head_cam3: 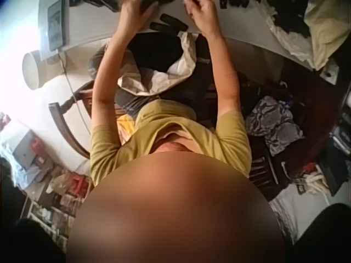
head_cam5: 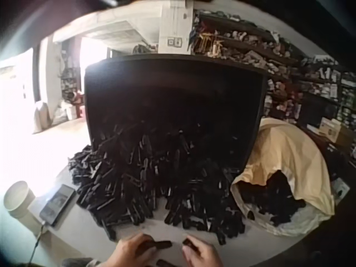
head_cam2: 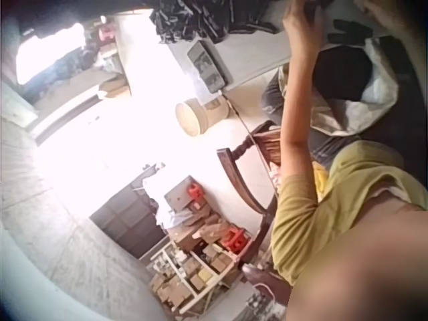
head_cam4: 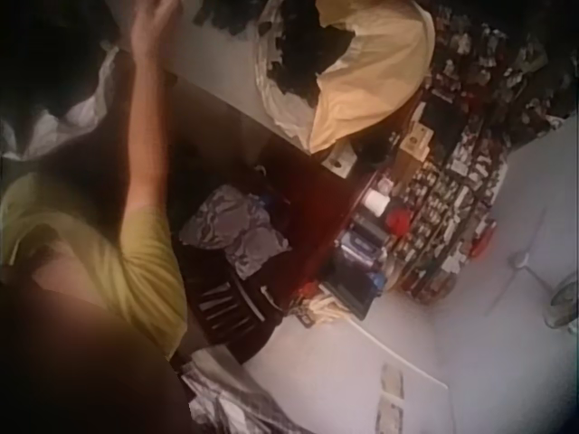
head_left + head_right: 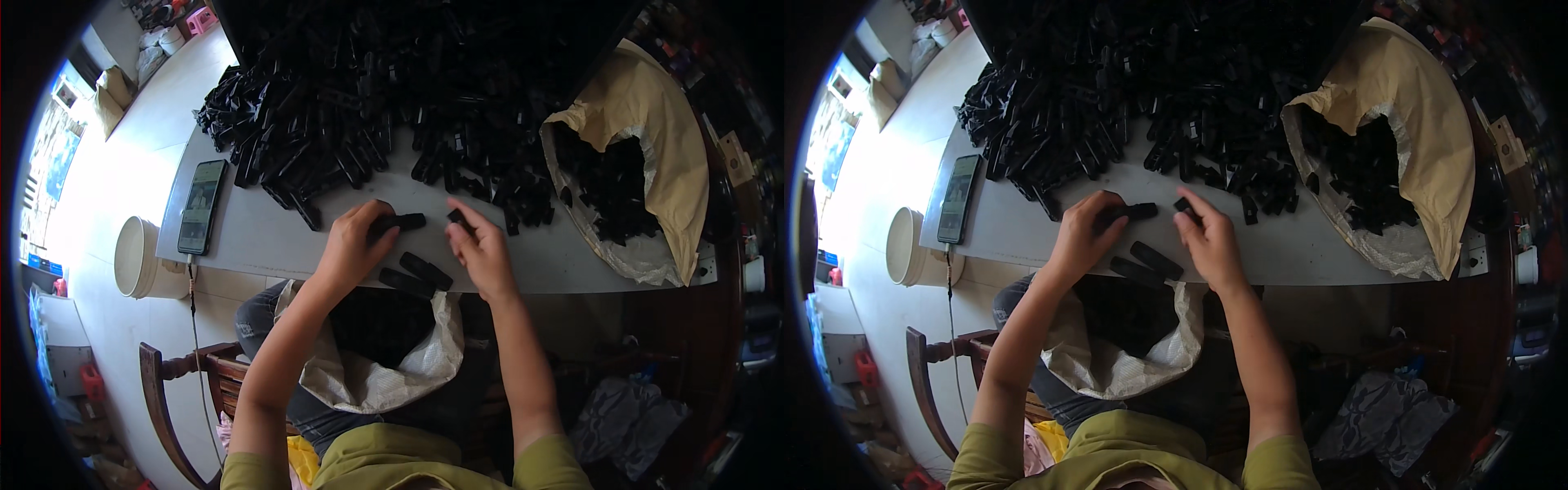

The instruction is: Sorting and placing small black plastic components into a bag.

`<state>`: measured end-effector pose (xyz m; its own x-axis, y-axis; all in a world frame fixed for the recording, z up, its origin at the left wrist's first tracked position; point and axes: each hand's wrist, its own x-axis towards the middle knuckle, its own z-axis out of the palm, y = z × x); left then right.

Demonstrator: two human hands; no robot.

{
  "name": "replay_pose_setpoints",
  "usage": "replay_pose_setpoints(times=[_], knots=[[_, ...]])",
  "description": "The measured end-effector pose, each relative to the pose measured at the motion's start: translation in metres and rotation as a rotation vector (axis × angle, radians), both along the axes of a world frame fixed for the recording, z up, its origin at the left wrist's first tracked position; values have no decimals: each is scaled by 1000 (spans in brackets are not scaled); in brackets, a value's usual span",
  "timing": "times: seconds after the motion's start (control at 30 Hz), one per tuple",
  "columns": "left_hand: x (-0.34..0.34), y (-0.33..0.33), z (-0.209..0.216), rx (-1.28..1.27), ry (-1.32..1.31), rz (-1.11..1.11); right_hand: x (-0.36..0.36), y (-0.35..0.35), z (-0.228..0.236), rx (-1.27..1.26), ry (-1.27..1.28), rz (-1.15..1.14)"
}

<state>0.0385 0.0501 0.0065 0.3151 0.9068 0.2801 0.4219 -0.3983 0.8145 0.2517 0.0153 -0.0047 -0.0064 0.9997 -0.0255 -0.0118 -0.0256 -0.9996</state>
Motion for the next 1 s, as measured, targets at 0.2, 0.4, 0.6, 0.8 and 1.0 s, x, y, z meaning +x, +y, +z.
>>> replay_pose_setpoints(times=[0.2, 0.4, 0.6, 0.8, 1.0], knots=[[-2, 3, -3, 105, 12, -58, -6, 11, 13, 449, -722, 67], [-7, 9, -5, 184, 51, -144, 6, 22, 12, 540, -760, 190], [-9, 7, -11, 204, 41, -97, -13, 11, 2, 613, -807, 114], [-7, -1, -8, 194, 50, -119, -22, 5, 3, 637, -826, 46], [-30, -35, -4, 177, 73, -276, 23, -20, 3, 364, -981, -518]])
